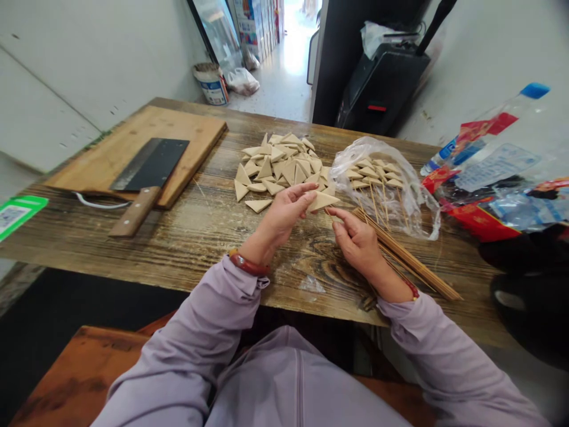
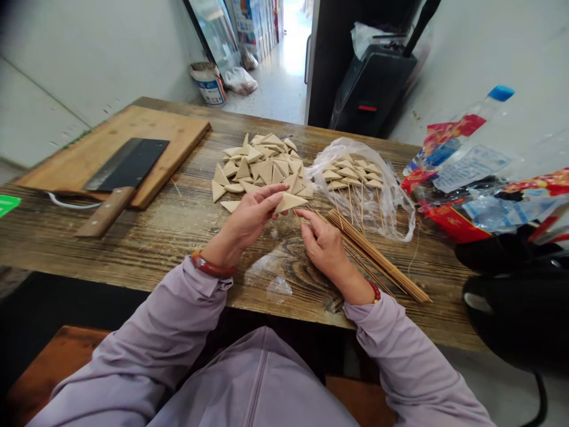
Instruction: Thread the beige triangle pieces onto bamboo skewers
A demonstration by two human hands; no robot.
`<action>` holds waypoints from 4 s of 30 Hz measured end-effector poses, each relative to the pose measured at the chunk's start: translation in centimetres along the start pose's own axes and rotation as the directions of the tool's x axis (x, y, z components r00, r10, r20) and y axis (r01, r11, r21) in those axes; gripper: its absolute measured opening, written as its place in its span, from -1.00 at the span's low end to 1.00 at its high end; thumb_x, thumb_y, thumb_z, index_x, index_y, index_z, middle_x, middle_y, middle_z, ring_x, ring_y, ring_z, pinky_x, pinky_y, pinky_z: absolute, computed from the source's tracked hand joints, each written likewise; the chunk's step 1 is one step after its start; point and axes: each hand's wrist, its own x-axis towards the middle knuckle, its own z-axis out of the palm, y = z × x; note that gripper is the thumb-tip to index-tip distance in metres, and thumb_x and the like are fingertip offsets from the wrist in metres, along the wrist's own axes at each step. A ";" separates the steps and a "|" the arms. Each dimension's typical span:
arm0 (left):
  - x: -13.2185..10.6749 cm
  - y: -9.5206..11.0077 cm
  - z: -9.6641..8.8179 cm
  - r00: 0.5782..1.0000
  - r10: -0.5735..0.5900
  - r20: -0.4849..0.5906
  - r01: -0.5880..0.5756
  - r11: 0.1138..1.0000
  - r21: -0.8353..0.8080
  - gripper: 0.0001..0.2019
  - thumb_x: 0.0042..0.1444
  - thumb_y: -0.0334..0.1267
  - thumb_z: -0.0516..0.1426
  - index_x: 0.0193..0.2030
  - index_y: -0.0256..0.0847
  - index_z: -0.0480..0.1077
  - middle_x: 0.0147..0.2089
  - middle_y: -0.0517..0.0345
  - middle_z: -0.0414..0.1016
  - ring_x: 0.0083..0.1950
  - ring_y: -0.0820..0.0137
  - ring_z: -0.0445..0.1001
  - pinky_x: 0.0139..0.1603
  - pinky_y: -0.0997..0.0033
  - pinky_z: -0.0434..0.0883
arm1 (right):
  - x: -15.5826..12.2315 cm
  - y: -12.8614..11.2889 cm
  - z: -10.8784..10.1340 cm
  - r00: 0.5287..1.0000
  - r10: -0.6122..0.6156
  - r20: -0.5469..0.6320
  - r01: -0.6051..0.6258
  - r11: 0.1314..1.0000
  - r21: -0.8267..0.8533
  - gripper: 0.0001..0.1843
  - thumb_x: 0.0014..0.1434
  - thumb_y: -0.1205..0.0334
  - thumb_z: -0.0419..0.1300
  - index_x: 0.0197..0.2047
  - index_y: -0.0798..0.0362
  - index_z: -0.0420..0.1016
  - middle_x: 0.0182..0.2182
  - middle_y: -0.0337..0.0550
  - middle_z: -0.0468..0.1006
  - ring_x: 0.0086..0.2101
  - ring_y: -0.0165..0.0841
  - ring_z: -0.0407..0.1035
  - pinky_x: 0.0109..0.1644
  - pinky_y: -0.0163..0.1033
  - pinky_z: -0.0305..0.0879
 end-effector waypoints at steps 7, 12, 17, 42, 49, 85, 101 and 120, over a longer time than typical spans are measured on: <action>0.2 -0.9 -0.3 0.998 0.015 0.054 -0.015 1.000 0.002 -0.68 -0.02 0.03 0.34 -0.43 -0.22 0.53 -0.44 0.18 0.43 -0.45 0.54 0.26 -0.47 0.52 0.18 | -0.1 -0.3 0.0 0.999 -0.032 0.015 0.032 0.999 -0.008 -0.61 0.31 0.24 0.03 0.13 0.03 0.50 -0.29 -0.11 0.63 -0.27 -0.26 0.54 -0.15 -0.15 0.46; 0.1 -1.2 -0.1 0.998 0.041 0.037 -0.042 0.999 0.007 -0.72 -0.05 -0.04 0.35 -0.47 -0.23 0.51 -0.51 0.23 0.36 -0.48 0.55 0.18 -0.48 0.50 0.16 | -0.1 -0.3 0.2 1.000 -0.030 -0.002 0.030 0.999 -0.025 -0.64 0.30 0.25 0.04 0.08 0.04 0.51 -0.33 -0.12 0.63 -0.25 -0.25 0.55 -0.15 -0.15 0.46; 0.0 -1.1 0.2 0.998 0.056 0.005 -0.055 0.998 -0.018 -0.73 -0.07 -0.08 0.36 -0.47 -0.26 0.52 -0.51 0.21 0.37 -0.47 0.55 0.19 -0.45 0.50 0.13 | -0.2 -0.2 0.3 0.999 -0.020 -0.040 0.018 0.999 -0.046 -0.71 0.30 0.25 0.05 -0.01 0.06 0.53 -0.36 -0.12 0.61 -0.30 -0.27 0.53 -0.21 -0.18 0.44; -0.3 -1.6 0.7 0.996 0.071 0.052 -0.073 0.997 0.021 -0.68 -0.07 -0.03 0.35 -0.44 -0.31 0.55 -0.52 0.22 0.35 -0.43 0.53 0.20 -0.38 0.45 0.13 | -0.1 0.0 0.5 0.996 -0.006 -0.091 0.000 0.998 -0.066 -0.79 0.31 0.15 0.06 -0.21 0.02 0.49 -0.50 -0.23 0.54 -0.55 -0.40 0.35 -0.41 -0.28 0.26; -0.4 -1.7 0.8 0.995 0.068 0.069 -0.069 0.997 0.018 -0.68 -0.08 -0.03 0.35 -0.44 -0.31 0.54 -0.52 0.22 0.35 -0.43 0.53 0.20 -0.37 0.44 0.12 | -0.1 0.1 0.6 0.995 0.030 -0.091 -0.033 0.999 -0.041 -0.79 0.30 0.14 0.07 -0.22 0.02 0.49 -0.49 -0.22 0.53 -0.53 -0.38 0.37 -0.38 -0.26 0.27; -0.1 -1.1 0.2 0.995 0.011 0.096 -0.019 0.996 0.086 -0.65 -0.04 -0.01 0.33 -0.32 -0.31 0.56 -0.44 0.19 0.42 -0.45 0.55 0.22 -0.42 0.49 0.14 | 0.3 0.6 0.5 0.994 0.071 -0.080 -0.069 0.997 0.032 -0.75 0.28 0.12 0.10 -0.29 0.05 0.53 -0.56 -0.28 0.43 -0.56 -0.42 0.26 -0.43 -0.28 0.15; 3.1 -1.7 -3.4 0.947 0.317 0.057 -0.085 0.074 0.994 -0.68 0.27 -0.23 0.03 -0.13 -0.30 0.60 -0.08 -0.18 0.55 0.04 0.12 0.41 0.13 0.14 0.26 | 0.5 1.2 0.6 0.995 0.043 -0.093 -0.043 0.999 0.002 -0.73 0.28 0.10 0.07 -0.27 0.05 0.54 -0.53 -0.23 0.51 -0.54 -0.40 0.29 -0.42 -0.27 0.16; 4.0 -2.4 -2.1 0.961 0.269 -0.063 0.049 0.058 0.997 -0.72 0.22 -0.12 0.13 -0.10 -0.29 0.50 -0.03 -0.18 0.51 0.08 0.08 0.39 0.12 0.15 0.24 | 0.5 1.5 0.8 0.996 0.034 -0.077 -0.034 0.999 0.000 -0.73 0.29 0.09 0.07 -0.23 0.04 0.54 -0.44 -0.17 0.59 -0.47 -0.35 0.39 -0.35 -0.26 0.25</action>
